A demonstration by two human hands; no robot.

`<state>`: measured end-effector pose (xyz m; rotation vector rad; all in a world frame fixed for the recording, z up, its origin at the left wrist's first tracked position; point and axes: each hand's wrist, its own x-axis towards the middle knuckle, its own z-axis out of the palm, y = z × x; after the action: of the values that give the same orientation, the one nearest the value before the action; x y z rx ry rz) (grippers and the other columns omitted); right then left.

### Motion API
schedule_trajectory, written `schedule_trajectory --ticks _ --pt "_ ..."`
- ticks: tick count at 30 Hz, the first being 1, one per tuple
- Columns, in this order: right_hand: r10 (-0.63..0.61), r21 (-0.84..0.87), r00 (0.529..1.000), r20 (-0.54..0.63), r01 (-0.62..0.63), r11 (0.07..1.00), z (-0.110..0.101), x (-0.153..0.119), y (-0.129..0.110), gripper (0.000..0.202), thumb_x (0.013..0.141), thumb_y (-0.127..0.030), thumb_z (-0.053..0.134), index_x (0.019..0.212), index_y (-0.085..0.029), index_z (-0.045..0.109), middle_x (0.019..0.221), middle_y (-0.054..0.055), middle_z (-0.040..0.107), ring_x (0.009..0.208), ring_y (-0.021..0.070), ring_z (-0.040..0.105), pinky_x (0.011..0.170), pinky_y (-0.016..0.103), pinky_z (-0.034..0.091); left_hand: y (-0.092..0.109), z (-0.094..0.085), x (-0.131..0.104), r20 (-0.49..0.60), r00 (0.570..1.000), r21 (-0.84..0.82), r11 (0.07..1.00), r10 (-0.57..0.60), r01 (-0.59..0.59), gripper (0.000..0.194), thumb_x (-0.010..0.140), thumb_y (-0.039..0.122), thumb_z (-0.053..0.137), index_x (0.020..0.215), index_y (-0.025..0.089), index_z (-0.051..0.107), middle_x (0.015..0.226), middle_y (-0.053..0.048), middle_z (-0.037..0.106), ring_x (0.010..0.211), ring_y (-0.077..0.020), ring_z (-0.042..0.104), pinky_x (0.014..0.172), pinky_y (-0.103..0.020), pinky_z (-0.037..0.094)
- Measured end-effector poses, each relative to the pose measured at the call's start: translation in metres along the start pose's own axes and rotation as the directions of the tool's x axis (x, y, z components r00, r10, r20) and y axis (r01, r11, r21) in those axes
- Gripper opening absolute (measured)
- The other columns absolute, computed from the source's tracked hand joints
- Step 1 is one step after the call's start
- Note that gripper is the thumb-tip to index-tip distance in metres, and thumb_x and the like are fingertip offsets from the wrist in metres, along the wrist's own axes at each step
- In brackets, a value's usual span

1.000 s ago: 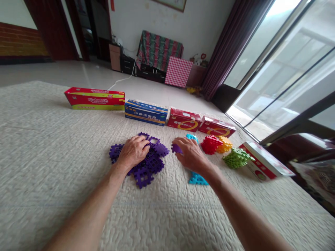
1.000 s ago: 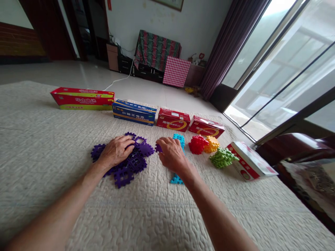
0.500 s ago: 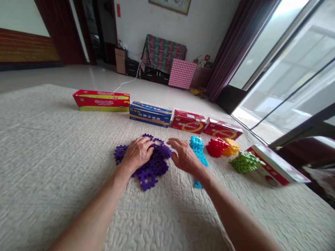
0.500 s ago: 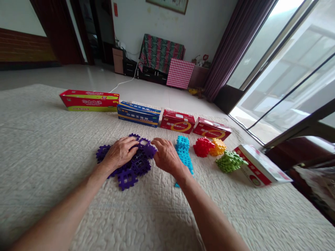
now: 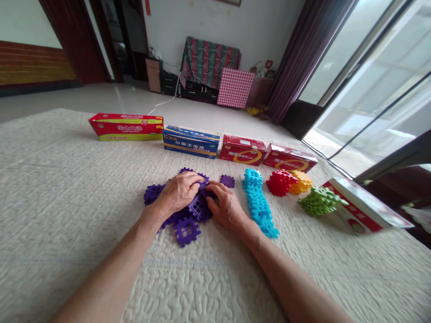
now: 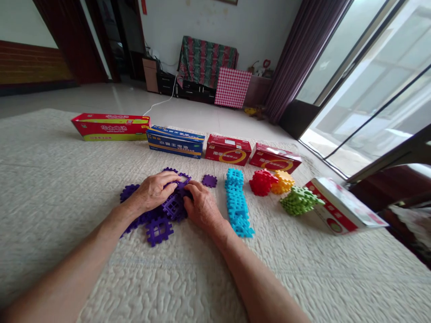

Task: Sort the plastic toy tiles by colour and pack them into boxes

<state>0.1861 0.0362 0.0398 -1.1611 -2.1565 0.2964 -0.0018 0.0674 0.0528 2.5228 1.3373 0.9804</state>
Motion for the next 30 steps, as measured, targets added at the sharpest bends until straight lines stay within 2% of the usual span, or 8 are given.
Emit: schedule_trajectory --ticks 5,10,15,19,23,26,30 --pt "0.014 -0.001 1.000 0.022 -0.014 1.000 -0.002 0.000 -0.007 0.028 0.083 -0.014 0.056 0.110 -0.017 0.060 0.123 0.013 0.062 0.112 0.0221 0.059 0.099 0.038 0.046 0.003 0.001 -0.001 0.067 0.998 -0.006 1.000 0.016 -0.015 0.027 0.085 0.019 0.050 0.102 0.021 0.071 0.108 -0.004 0.072 0.102 -0.0200 0.066 0.097 -0.034 0.051" --pt "0.063 -0.043 0.998 -0.001 -0.063 0.997 0.000 0.002 -0.009 0.022 0.081 -0.015 0.057 0.102 -0.016 0.062 0.109 0.012 0.066 0.103 0.0221 0.061 0.093 0.035 0.047 0.008 0.003 -0.001 0.146 0.988 0.022 0.999 0.044 -0.047 0.024 0.080 0.020 0.055 0.098 0.023 0.072 0.110 -0.005 0.072 0.104 -0.0223 0.066 0.098 -0.036 0.051" --pt "0.138 -0.072 0.990 -0.038 -0.140 0.987 0.003 0.003 -0.011 0.022 0.075 -0.014 0.057 0.096 -0.016 0.062 0.100 0.010 0.067 0.094 0.0228 0.061 0.087 0.035 0.048 0.009 0.004 -0.001 0.159 0.987 0.062 0.998 -0.005 -0.005 0.033 0.079 0.023 0.056 0.110 0.022 0.068 0.112 -0.006 0.071 0.106 -0.0234 0.065 0.098 -0.037 0.050" --pt "0.196 -0.077 0.980 -0.030 -0.198 0.977 -0.001 0.003 -0.009 0.031 0.067 -0.009 0.054 0.095 -0.018 0.062 0.099 0.010 0.068 0.093 0.0233 0.062 0.086 0.036 0.048 0.009 0.004 -0.002 0.144 0.989 0.092 0.996 -0.031 0.018 0.040 0.083 0.028 0.056 0.121 0.021 0.063 0.119 -0.007 0.069 0.111 -0.0237 0.064 0.100 -0.037 0.049" --pt "0.176 -0.043 0.984 0.030 -0.175 0.984 -0.010 0.004 -0.008 0.045 0.063 -0.005 0.053 0.105 -0.016 0.062 0.107 0.012 0.067 0.099 0.0239 0.062 0.090 0.036 0.048 0.008 0.005 -0.002 0.155 0.988 0.101 0.995 0.010 -0.026 0.033 0.081 0.026 0.057 0.112 0.021 0.067 0.115 -0.007 0.071 0.108 -0.0247 0.065 0.099 -0.038 0.050" --pt "0.145 -0.024 0.986 0.078 -0.143 0.989 -0.013 0.005 -0.009 0.046 0.066 -0.010 0.058 0.111 -0.014 0.060 0.109 0.013 0.067 0.098 0.0244 0.062 0.089 0.037 0.048 0.007 0.004 -0.002 0.170 0.985 0.091 0.995 0.022 -0.038 0.030 0.080 0.022 0.058 0.107 0.019 0.069 0.114 -0.009 0.071 0.106 -0.0257 0.065 0.097 -0.039 0.050" --pt "0.198 -0.061 0.980 0.036 -0.195 0.979 -0.009 0.005 -0.012 0.033 0.075 -0.021 0.061 0.107 -0.015 0.061 0.107 0.014 0.068 0.099 0.0258 0.062 0.091 0.041 0.047 0.006 0.005 -0.003 0.152 0.988 0.092 0.996 0.008 -0.022 0.031 0.079 0.020 0.058 0.108 0.019 0.069 0.113 -0.008 0.071 0.107 -0.0253 0.065 0.098 -0.039 0.050"
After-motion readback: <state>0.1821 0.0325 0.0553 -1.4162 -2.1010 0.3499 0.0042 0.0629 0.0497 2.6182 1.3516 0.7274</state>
